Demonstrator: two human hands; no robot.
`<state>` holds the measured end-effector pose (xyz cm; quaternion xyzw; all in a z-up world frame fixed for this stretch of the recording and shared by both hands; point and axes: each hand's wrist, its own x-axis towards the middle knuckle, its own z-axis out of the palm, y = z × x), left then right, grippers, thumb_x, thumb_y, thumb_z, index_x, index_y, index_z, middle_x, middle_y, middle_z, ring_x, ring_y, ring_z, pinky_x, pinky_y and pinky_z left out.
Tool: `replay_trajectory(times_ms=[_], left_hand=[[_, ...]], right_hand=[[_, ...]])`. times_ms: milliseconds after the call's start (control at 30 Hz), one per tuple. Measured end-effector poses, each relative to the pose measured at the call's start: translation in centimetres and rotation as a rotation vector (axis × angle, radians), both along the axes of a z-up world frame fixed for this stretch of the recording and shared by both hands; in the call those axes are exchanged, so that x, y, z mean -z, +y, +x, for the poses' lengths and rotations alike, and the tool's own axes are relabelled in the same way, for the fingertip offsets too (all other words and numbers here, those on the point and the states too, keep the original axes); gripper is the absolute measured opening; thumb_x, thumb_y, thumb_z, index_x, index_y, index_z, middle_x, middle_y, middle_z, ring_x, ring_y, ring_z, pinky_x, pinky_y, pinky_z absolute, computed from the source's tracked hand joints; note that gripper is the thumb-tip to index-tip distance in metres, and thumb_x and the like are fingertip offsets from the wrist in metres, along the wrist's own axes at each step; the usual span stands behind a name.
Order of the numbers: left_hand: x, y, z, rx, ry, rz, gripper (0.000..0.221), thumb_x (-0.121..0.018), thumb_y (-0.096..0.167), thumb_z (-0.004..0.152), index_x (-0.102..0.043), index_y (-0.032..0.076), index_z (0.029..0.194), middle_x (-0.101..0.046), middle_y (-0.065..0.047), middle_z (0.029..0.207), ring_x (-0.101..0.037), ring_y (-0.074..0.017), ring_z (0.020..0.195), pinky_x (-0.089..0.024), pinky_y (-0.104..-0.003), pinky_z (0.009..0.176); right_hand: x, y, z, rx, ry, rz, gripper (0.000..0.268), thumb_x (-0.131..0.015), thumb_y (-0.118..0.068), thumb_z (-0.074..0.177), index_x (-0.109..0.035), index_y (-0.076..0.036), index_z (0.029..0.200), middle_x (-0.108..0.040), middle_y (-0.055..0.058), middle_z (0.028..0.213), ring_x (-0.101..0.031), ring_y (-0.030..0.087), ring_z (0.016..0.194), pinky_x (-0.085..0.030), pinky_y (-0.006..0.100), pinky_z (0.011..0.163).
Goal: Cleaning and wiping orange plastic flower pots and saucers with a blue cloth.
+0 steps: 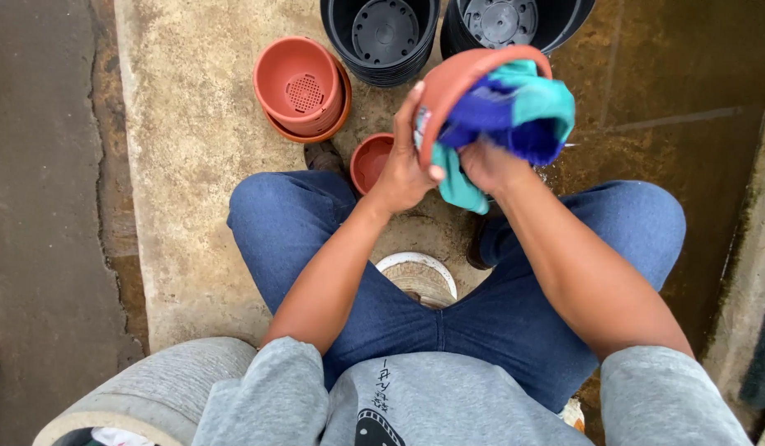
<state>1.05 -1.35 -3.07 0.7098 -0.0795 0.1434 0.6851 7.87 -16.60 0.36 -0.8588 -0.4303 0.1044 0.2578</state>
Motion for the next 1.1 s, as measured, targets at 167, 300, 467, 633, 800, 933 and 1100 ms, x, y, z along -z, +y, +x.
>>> replay_trajectory(times_ms=[167, 300, 467, 633, 800, 933, 1100], left_hand=[[-1.4, 1.6, 0.4, 0.091, 0.015, -0.191, 0.117, -0.057, 0.081, 0.085, -0.009, 0.013, 0.166, -0.032, -0.018, 0.16, -0.033, -0.032, 0.15, -0.023, -0.054, 0.128], [-1.6, 2.6, 0.2, -0.033, 0.084, -0.012, 0.101, -0.08, 0.058, 0.09, -0.025, 0.019, 0.166, -0.038, -0.019, 0.152, -0.036, -0.0337, 0.148, -0.023, -0.053, 0.127], [-3.0, 2.4, -0.1, -0.087, 0.326, 0.132, 0.079, -0.061, 0.054, 0.102, -0.021, 0.025, 0.163, -0.028, -0.005, 0.17, -0.032, -0.0309, 0.149, -0.027, -0.049, 0.125], [-3.5, 3.0, 0.2, -0.198, 0.396, 0.144, 0.084, -0.055, 0.068, 0.098, -0.019, 0.028, 0.163, -0.028, -0.008, 0.17, -0.037, -0.0364, 0.144, -0.032, -0.051, 0.118], [-3.9, 3.6, 0.3, -0.227, 0.472, 0.134, 0.085, -0.055, 0.066, 0.094, -0.021, 0.027, 0.162, -0.029, -0.007, 0.169, -0.034, -0.0364, 0.146, -0.027, -0.051, 0.121], [-4.9, 3.2, 0.4, -0.068, 0.401, 0.264, 0.086, -0.07, 0.057, 0.094, -0.022, 0.032, 0.161, -0.043, -0.017, 0.146, -0.039, -0.0306, 0.13, -0.039, -0.048, 0.114], [-5.7, 3.6, -0.1, -0.062, 0.425, 0.239, 0.103, -0.087, 0.062, 0.083, -0.026, 0.04, 0.163, -0.04, -0.025, 0.135, -0.041, -0.0474, 0.141, -0.03, -0.053, 0.12]], right_hand=[[-0.5, -0.4, 1.1, -0.063, -0.066, -0.043, 0.028, -0.073, -0.029, 0.065, -0.071, -0.03, 0.094, -0.062, -0.002, 0.108, -0.064, 0.027, 0.104, -0.049, 0.046, 0.079], [3.6, -1.4, 1.8, 0.054, -0.561, -0.202, 0.013, -0.062, -0.026, 0.082, -0.069, -0.03, 0.091, -0.058, -0.002, 0.111, -0.054, 0.023, 0.101, -0.035, 0.042, 0.078], [-2.6, -0.4, 2.8, 0.129, -0.478, 0.005, 0.021, -0.061, -0.016, 0.096, -0.065, -0.004, 0.112, -0.052, 0.021, 0.142, -0.051, 0.043, 0.128, -0.044, 0.053, 0.09], [-3.9, -1.6, 3.0, 0.081, -0.17, 0.106, 0.059, -0.058, -0.004, 0.074, -0.069, -0.011, 0.131, -0.037, 0.02, 0.159, -0.034, 0.049, 0.14, -0.033, 0.063, 0.097], [-5.5, -2.3, 2.2, -0.043, -0.004, -0.131, 0.094, -0.082, -0.056, 0.079, -0.04, -0.036, 0.16, -0.014, 0.017, 0.171, -0.017, 0.054, 0.152, -0.022, 0.073, 0.109], [-1.6, -0.8, 2.0, -0.135, 0.15, -0.398, 0.089, -0.069, -0.015, 0.081, -0.034, -0.032, 0.16, -0.009, 0.02, 0.166, -0.01, 0.048, 0.152, -0.029, 0.068, 0.11], [2.4, 0.6, 0.5, 0.034, -0.425, -0.112, 0.051, -0.059, -0.021, 0.095, -0.062, -0.027, 0.145, -0.039, 0.019, 0.157, -0.026, 0.049, 0.149, -0.03, 0.058, 0.116]])
